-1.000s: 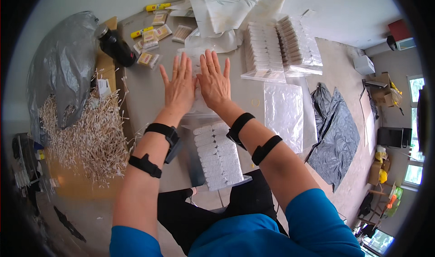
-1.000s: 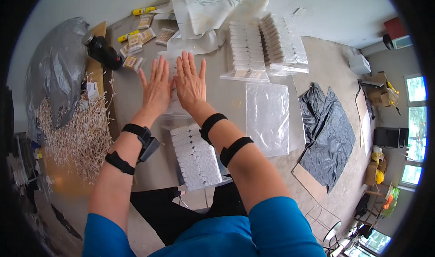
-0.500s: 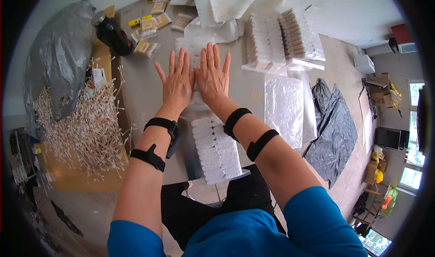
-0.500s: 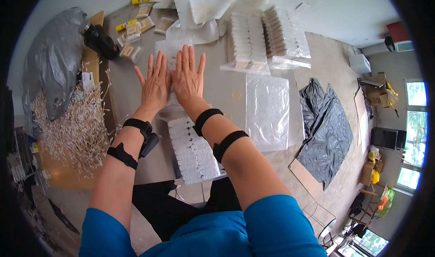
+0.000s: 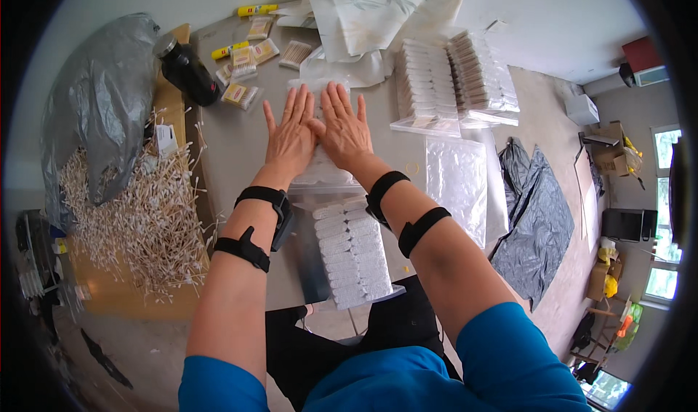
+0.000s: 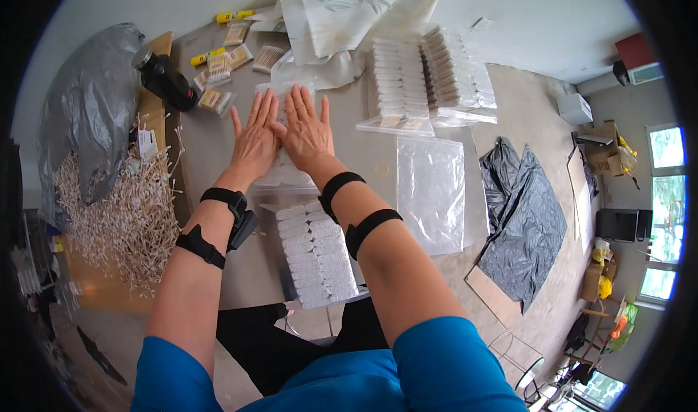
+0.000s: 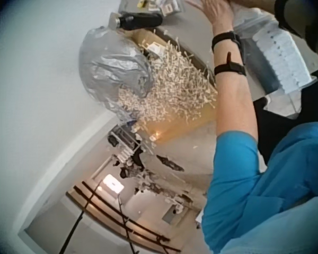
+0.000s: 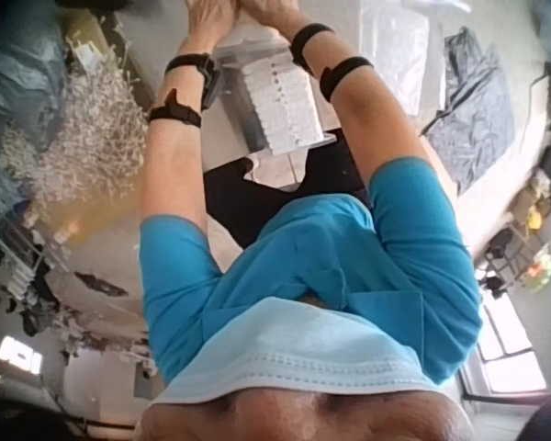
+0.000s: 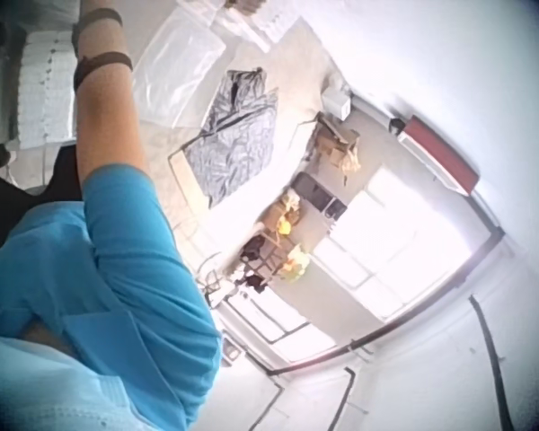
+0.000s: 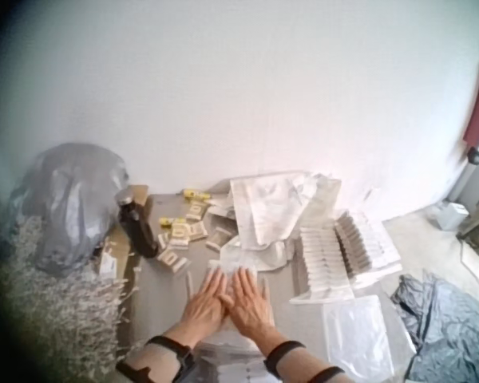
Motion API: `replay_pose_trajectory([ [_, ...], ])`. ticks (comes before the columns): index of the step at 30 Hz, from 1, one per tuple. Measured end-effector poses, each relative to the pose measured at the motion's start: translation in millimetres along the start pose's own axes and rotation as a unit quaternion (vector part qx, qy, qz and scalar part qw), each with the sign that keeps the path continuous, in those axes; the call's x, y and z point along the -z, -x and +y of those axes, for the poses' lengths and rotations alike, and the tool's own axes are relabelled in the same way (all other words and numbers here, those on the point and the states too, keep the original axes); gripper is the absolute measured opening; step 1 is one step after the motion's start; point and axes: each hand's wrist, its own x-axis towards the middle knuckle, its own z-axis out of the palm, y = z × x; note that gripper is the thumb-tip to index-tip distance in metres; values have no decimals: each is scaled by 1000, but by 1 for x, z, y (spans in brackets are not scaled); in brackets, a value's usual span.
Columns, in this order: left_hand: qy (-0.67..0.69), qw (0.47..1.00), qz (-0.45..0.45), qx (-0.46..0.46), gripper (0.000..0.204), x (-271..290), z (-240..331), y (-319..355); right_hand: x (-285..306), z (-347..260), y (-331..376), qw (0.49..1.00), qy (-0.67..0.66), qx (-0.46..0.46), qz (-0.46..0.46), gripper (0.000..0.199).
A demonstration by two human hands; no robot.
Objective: Packing several small boxed items into a clear plastic bag and sealing it.
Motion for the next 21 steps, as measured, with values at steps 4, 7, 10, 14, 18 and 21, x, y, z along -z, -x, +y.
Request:
replay_pose_trajectory([
  [4, 22, 999, 30, -6, 57, -3, -6, -3, -3, 2, -5, 1000, -14, 4, 27, 68],
  [7, 39, 999, -13, -12, 59, -1, -8, -4, -7, 11, -5, 1000, -21, 4, -8, 66],
  [10, 204, 974, 59, 84, 58, 4, -20, 14, 9, 35, 4, 992, -94, -33, 71, 63],
  [14, 591, 741, 0, 318, 60, 8, -33, 56, 29, 26, 22, 924, -295, -244, 11, 63],
  [18, 615, 718, -23, 325, 64, 13, -20, 60, 21, -2, 27, 790, -469, -383, -97, 66],
  [21, 628, 722, -90, 276, 67, 26, -4, 49, -2, 17, 28, 801, -494, -322, -106, 69],
])
